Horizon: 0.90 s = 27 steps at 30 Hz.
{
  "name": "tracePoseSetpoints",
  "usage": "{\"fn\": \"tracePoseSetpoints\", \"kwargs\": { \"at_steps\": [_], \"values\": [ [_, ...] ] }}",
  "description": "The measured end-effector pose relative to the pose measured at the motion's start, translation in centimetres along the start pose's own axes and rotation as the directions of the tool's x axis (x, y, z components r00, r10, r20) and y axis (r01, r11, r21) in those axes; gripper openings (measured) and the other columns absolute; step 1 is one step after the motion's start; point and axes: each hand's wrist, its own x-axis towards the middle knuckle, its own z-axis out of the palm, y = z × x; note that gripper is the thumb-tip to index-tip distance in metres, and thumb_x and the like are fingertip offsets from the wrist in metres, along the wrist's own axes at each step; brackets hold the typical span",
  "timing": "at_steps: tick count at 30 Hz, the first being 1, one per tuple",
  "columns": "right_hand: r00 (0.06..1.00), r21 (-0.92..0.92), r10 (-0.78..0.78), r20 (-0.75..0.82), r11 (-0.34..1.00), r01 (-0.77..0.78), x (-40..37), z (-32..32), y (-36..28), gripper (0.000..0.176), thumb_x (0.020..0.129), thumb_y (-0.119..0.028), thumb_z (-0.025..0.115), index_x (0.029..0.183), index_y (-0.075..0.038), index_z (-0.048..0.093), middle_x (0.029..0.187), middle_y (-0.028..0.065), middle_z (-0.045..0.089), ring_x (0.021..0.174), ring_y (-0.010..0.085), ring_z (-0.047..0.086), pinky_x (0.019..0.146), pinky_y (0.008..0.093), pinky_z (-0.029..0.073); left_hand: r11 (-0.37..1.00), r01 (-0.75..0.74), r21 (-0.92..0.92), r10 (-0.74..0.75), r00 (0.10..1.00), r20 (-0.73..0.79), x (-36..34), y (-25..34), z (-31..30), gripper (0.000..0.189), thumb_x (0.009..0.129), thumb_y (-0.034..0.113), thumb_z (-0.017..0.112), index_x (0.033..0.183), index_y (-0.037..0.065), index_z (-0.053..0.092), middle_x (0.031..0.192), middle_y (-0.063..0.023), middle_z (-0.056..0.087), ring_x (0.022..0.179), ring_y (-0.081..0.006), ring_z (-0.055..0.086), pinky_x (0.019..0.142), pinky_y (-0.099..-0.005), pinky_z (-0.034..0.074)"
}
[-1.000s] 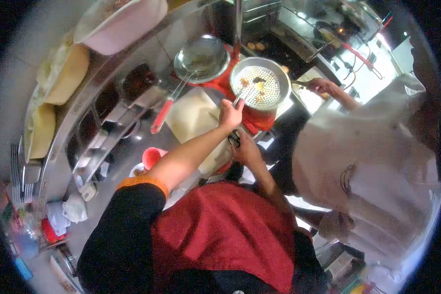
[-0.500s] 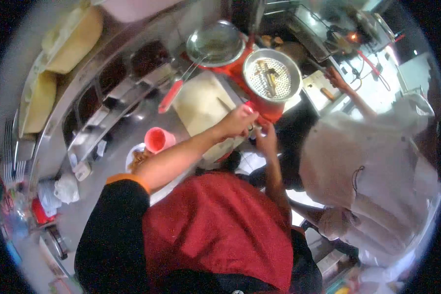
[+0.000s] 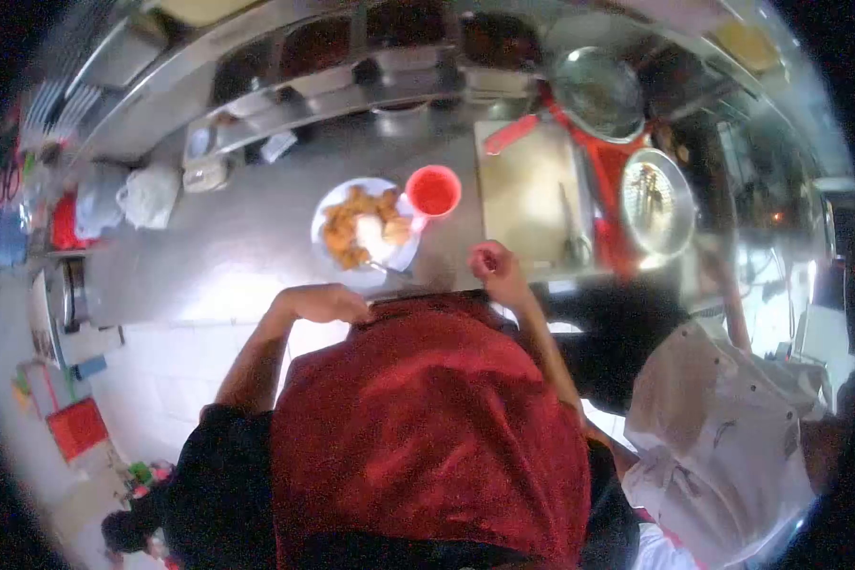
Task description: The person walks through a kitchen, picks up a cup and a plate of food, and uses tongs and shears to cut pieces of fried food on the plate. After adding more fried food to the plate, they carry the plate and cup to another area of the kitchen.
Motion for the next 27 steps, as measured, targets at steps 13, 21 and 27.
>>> {"fn": "tracePoseSetpoints", "kwargs": {
  "at_steps": [13, 21, 27],
  "values": [
    [0.96, -0.134, 0.277, -0.025, 0.951, -0.278, 4.4, 14.5, 4.7, 0.052, 0.088, -0.035, 0.068, 0.117, -0.001, 0.041, 0.086, 0.0101, 0.065, 0.08, 0.0194, 0.064, 0.064, 0.036, 0.054, 0.848, -0.295, -0.441, -0.355, 0.302, -0.885, 2.0, -17.3, -4.5, 0.042, 0.096, 0.036, 0.056, 0.12, 0.002, 0.051, 0.091, -0.006, 0.064, 0.074, -0.013, 0.061, 0.063, -0.0269, 0.05],
    [0.908, 0.418, 0.385, -0.168, 0.861, -0.288, 3.2, 16.9, 0.2, 0.023, 0.096, -0.018, 0.051, 0.113, -0.002, 0.052, 0.102, 0.0092, 0.06, 0.088, 0.0206, 0.062, 0.064, 0.0364, 0.058, 0.996, 0.04, -0.081, -0.09, 0.395, -0.914, 3.5, -16.3, -7.9, 0.047, 0.098, 0.041, 0.045, 0.114, -0.001, 0.058, 0.11, -0.0219, 0.061, 0.103, -0.0365, 0.058, 0.088, -0.0423, 0.046],
    [0.89, 0.619, 0.42, -0.177, 0.751, -0.231, 0.6, 18.8, -1.9, 0.028, 0.097, -0.013, 0.049, 0.124, -0.006, 0.047, 0.104, 0.0083, 0.062, 0.086, 0.0168, 0.063, 0.063, 0.0287, 0.052, 0.992, -0.028, -0.122, -0.099, 0.428, -0.898, 0.5, -14.2, -7.5, 0.042, 0.098, 0.035, 0.048, 0.117, -0.002, 0.058, 0.116, -0.0185, 0.061, 0.109, -0.0288, 0.057, 0.095, -0.0376, 0.044]
  ]
}}
